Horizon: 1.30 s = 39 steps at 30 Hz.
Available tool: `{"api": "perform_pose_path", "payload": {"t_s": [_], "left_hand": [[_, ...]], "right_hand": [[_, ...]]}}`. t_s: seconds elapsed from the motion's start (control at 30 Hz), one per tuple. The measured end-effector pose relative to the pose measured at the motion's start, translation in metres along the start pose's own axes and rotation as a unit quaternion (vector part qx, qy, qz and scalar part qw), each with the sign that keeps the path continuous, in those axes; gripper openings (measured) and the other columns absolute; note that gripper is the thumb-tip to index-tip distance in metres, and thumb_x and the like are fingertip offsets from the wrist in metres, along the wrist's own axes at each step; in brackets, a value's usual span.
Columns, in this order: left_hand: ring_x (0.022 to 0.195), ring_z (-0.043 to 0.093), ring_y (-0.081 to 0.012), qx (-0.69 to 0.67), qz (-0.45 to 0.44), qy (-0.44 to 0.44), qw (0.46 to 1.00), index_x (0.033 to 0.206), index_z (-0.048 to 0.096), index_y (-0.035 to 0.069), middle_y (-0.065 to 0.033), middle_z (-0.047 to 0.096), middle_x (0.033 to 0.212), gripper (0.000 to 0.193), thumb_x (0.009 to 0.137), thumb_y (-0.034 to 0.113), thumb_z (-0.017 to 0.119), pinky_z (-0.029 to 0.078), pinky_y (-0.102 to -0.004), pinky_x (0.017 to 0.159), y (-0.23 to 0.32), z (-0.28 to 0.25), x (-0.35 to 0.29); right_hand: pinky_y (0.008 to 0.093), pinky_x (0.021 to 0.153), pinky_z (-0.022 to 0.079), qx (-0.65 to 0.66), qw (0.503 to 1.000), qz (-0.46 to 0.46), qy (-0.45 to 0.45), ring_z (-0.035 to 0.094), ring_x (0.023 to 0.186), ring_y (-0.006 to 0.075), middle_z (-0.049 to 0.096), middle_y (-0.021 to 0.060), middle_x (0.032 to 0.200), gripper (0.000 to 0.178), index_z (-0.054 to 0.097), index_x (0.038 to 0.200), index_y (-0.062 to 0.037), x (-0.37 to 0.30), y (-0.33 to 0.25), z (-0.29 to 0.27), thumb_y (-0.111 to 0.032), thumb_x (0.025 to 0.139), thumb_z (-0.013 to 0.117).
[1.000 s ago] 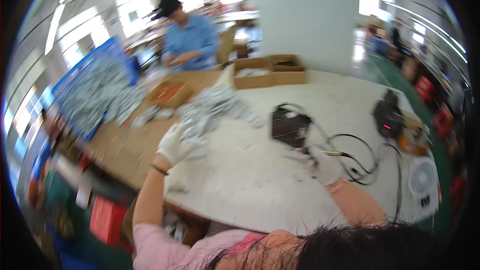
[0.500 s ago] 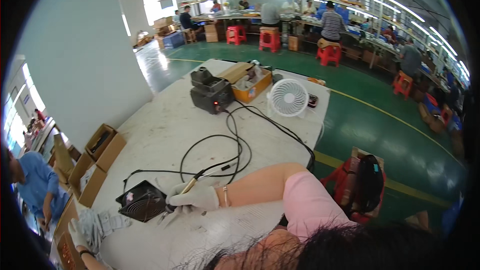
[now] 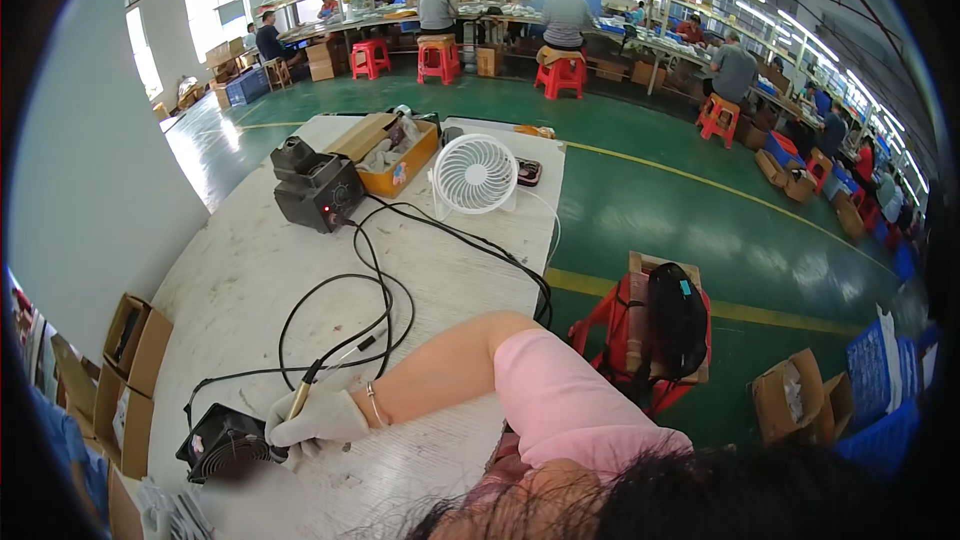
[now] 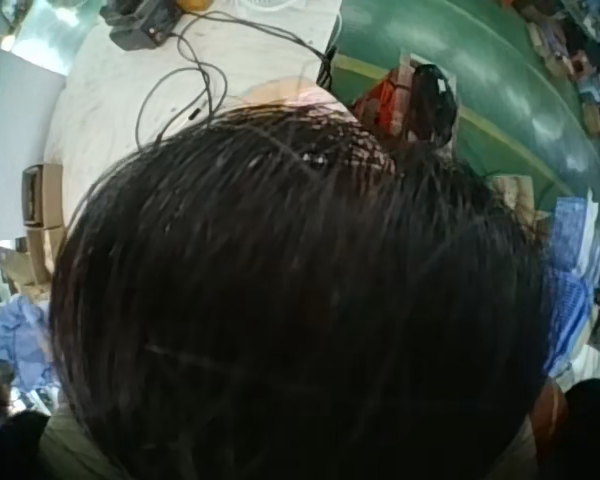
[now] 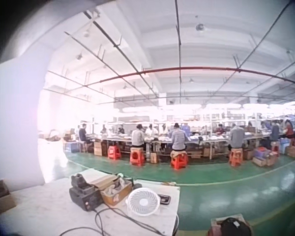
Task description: The person solders metal components inside plastic housings using a soldering iron, picking up and positioning each housing by hand.
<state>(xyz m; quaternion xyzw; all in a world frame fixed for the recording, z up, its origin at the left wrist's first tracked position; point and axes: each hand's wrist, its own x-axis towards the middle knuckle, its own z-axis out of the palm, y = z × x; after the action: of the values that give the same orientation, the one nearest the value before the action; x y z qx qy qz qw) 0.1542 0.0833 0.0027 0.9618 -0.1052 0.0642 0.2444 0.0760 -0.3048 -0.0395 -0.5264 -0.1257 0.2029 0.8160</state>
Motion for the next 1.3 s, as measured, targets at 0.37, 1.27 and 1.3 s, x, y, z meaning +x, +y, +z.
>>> {"api": "perform_pose_path", "payload": {"t_s": [0.37,1.27,1.3], "left_hand": [[0.107,0.055,-0.0277,0.024,-0.077,-0.015,0.997,0.115,0.057,0.000,-0.0198,0.059,0.114,0.036,0.089,0.025,0.055,0.043,-0.0372,0.090,-0.002,-0.040,-0.056],[0.079,0.056,-0.0304,-0.134,0.019,0.088,0.987,0.086,0.057,0.000,-0.0150,0.056,0.086,0.007,0.082,0.006,0.056,0.046,-0.0347,0.070,0.116,0.069,-0.108],[0.079,0.056,-0.0304,-0.135,0.009,0.091,0.987,0.086,0.057,0.000,-0.0150,0.056,0.086,0.007,0.082,0.006,0.056,0.046,-0.0347,0.070,0.117,0.072,-0.110]], "right_hand": [[0.0217,0.044,0.040,-0.092,0.995,-0.027,0.015,0.053,0.051,0.0064,0.063,0.0032,0.069,0.020,0.061,0.089,-0.0050,-0.002,-0.010,0.007,-0.024,0.082,0.062],[0.0184,0.047,0.043,-0.047,0.994,0.077,0.053,0.053,0.053,0.0056,0.063,0.0067,0.074,0.013,0.058,0.096,-0.0029,-0.007,-0.023,0.010,-0.012,0.088,0.053],[0.0180,0.046,0.042,-0.064,0.994,0.072,0.050,0.052,0.052,0.0050,0.063,0.0063,0.073,0.013,0.058,0.095,-0.0027,-0.007,-0.023,0.011,-0.012,0.088,0.053]]}}
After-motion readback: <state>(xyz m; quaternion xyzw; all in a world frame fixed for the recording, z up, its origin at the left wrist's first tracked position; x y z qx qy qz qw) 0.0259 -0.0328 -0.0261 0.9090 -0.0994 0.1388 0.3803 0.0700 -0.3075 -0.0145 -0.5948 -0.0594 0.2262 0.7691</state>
